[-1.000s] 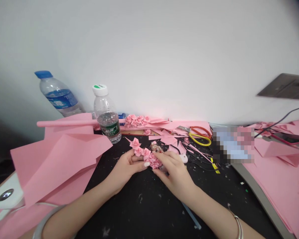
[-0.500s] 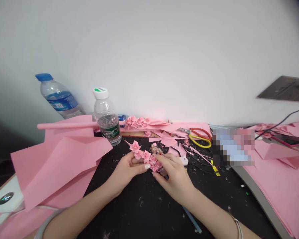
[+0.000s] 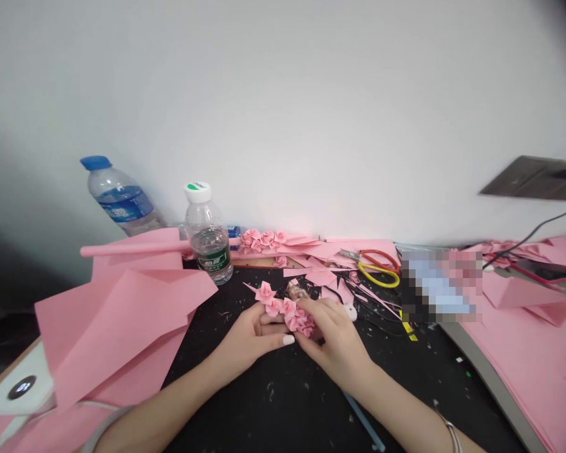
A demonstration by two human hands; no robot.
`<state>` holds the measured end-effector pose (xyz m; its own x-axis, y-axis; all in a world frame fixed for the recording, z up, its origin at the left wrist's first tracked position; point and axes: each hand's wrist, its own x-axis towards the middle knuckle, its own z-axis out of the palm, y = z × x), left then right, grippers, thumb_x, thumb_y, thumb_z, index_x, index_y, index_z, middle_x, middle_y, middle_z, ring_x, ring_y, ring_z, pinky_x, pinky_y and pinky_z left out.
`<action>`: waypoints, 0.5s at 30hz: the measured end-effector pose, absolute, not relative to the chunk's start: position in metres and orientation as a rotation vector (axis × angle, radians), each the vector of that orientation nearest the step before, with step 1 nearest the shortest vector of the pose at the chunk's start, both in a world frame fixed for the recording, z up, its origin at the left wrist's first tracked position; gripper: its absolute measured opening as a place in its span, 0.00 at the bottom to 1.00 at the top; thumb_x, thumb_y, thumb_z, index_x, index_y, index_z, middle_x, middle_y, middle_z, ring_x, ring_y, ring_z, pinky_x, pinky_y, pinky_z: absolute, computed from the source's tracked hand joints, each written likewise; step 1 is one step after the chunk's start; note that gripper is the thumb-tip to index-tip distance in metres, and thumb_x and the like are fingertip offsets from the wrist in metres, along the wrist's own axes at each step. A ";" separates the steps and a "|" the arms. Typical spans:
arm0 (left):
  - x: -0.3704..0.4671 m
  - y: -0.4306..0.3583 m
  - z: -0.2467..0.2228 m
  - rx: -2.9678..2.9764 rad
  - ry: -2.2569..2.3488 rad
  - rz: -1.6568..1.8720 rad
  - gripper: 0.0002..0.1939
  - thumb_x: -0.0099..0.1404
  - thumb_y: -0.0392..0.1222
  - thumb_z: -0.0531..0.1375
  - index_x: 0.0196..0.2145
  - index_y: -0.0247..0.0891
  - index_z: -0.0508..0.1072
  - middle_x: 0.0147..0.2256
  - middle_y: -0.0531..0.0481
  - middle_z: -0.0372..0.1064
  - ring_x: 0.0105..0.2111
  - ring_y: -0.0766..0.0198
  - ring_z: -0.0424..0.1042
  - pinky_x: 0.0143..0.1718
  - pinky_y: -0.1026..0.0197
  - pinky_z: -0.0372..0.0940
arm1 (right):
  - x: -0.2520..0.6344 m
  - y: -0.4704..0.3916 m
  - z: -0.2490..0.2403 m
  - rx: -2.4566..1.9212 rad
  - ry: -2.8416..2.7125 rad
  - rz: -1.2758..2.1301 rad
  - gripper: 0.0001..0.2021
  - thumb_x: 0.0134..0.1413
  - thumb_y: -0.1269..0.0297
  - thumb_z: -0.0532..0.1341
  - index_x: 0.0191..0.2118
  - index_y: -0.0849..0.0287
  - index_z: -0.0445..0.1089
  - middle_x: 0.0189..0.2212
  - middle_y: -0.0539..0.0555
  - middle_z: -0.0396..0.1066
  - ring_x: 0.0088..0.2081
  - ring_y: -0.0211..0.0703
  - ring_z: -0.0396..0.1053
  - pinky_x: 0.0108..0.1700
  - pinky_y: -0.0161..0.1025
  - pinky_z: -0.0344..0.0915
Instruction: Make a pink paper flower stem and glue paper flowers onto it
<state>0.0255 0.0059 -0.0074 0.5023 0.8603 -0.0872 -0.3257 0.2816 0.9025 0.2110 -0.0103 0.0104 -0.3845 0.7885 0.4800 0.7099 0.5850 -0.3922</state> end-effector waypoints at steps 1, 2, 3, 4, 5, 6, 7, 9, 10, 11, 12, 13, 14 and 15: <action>0.025 0.006 -0.008 0.977 0.651 0.871 0.21 0.52 0.33 0.68 0.44 0.37 0.68 0.44 0.45 0.74 0.43 0.57 0.74 0.48 0.56 0.66 | 0.213 -0.010 0.011 -1.178 -2.171 0.149 0.17 0.53 0.69 0.59 0.50 0.58 0.62 0.42 0.58 0.72 0.40 0.49 0.68 0.40 0.48 0.67; 0.023 0.007 -0.008 0.975 0.659 0.861 0.22 0.52 0.33 0.68 0.44 0.37 0.68 0.44 0.45 0.74 0.44 0.56 0.74 0.48 0.56 0.65 | 0.215 -0.008 0.012 -1.174 -2.159 0.138 0.17 0.53 0.69 0.59 0.50 0.57 0.62 0.42 0.57 0.72 0.40 0.49 0.68 0.40 0.47 0.68; 0.022 0.007 -0.007 0.971 0.683 0.856 0.22 0.52 0.33 0.68 0.45 0.37 0.67 0.43 0.45 0.74 0.44 0.55 0.74 0.49 0.55 0.65 | 0.217 -0.007 0.014 -1.172 -2.138 0.124 0.18 0.53 0.68 0.59 0.50 0.56 0.62 0.41 0.57 0.72 0.40 0.49 0.68 0.39 0.47 0.69; 0.021 0.008 -0.006 0.966 0.711 0.855 0.23 0.52 0.33 0.68 0.45 0.37 0.67 0.43 0.44 0.74 0.45 0.54 0.73 0.49 0.54 0.64 | 0.220 -0.006 0.015 -1.175 -2.112 0.109 0.18 0.53 0.68 0.59 0.51 0.56 0.62 0.40 0.56 0.72 0.40 0.49 0.69 0.39 0.47 0.69; 0.020 0.008 -0.005 0.962 0.738 0.855 0.23 0.52 0.34 0.68 0.45 0.37 0.66 0.43 0.43 0.74 0.46 0.53 0.73 0.50 0.53 0.64 | 0.223 -0.004 0.017 -1.188 -2.079 0.090 0.18 0.53 0.66 0.59 0.51 0.55 0.62 0.40 0.56 0.71 0.39 0.49 0.69 0.39 0.47 0.70; 0.019 0.009 -0.004 0.959 0.763 0.859 0.23 0.52 0.34 0.67 0.45 0.37 0.66 0.43 0.42 0.74 0.46 0.53 0.72 0.50 0.53 0.63 | 0.227 -0.002 0.019 -1.211 -2.041 0.069 0.18 0.53 0.65 0.59 0.50 0.55 0.63 0.39 0.56 0.71 0.39 0.50 0.69 0.38 0.47 0.70; 0.018 0.009 -0.002 0.958 0.784 0.863 0.23 0.53 0.35 0.67 0.46 0.37 0.66 0.43 0.42 0.74 0.46 0.53 0.72 0.50 0.53 0.63 | 0.231 0.001 0.021 -1.240 -2.001 0.045 0.18 0.52 0.65 0.59 0.50 0.55 0.63 0.39 0.57 0.71 0.40 0.51 0.69 0.39 0.49 0.71; 0.017 0.009 0.001 0.963 0.828 0.874 0.23 0.53 0.36 0.67 0.45 0.37 0.66 0.43 0.42 0.74 0.45 0.53 0.73 0.49 0.54 0.63 | 0.242 0.006 0.025 -1.298 -1.904 -0.008 0.17 0.52 0.64 0.60 0.49 0.56 0.64 0.40 0.58 0.70 0.40 0.52 0.69 0.39 0.50 0.71; 0.017 0.009 0.003 0.968 0.855 0.887 0.22 0.53 0.37 0.67 0.45 0.36 0.66 0.42 0.42 0.74 0.45 0.54 0.73 0.48 0.54 0.64 | 0.248 0.008 0.028 -1.318 -1.851 -0.035 0.17 0.52 0.63 0.60 0.49 0.56 0.63 0.40 0.58 0.70 0.41 0.52 0.69 0.40 0.50 0.70; 0.016 0.009 0.004 0.970 0.888 0.906 0.21 0.53 0.38 0.67 0.44 0.36 0.66 0.41 0.42 0.75 0.44 0.54 0.73 0.46 0.55 0.65 | 0.255 0.011 0.031 -1.339 -1.800 -0.065 0.17 0.52 0.63 0.60 0.49 0.55 0.64 0.41 0.59 0.69 0.41 0.52 0.69 0.40 0.49 0.70; 0.016 0.009 0.005 0.974 0.923 0.930 0.20 0.54 0.40 0.66 0.43 0.36 0.67 0.39 0.44 0.75 0.42 0.54 0.74 0.44 0.57 0.66 | 0.263 0.015 0.034 -1.376 -1.753 -0.087 0.17 0.53 0.63 0.60 0.49 0.55 0.63 0.42 0.59 0.69 0.41 0.51 0.69 0.42 0.48 0.70; 0.015 0.009 0.005 0.978 0.957 0.956 0.19 0.54 0.41 0.66 0.43 0.36 0.67 0.37 0.45 0.75 0.40 0.55 0.75 0.40 0.58 0.66 | 0.271 0.018 0.037 -1.411 -1.705 -0.117 0.17 0.52 0.63 0.61 0.49 0.55 0.64 0.41 0.60 0.69 0.40 0.51 0.69 0.41 0.47 0.69; 0.015 0.009 0.006 0.986 0.987 0.981 0.18 0.55 0.43 0.65 0.42 0.36 0.67 0.35 0.46 0.75 0.38 0.56 0.75 0.37 0.59 0.67 | 0.280 0.022 0.041 -1.475 -1.645 -0.163 0.17 0.52 0.63 0.61 0.48 0.56 0.64 0.40 0.59 0.70 0.38 0.50 0.69 0.40 0.46 0.69; 0.014 0.010 0.005 0.998 1.010 1.001 0.17 0.56 0.44 0.64 0.41 0.36 0.67 0.33 0.48 0.74 0.35 0.58 0.76 0.35 0.61 0.66 | 0.289 0.026 0.044 -1.530 -1.602 -0.216 0.17 0.52 0.62 0.61 0.48 0.56 0.65 0.38 0.57 0.70 0.37 0.49 0.69 0.40 0.46 0.68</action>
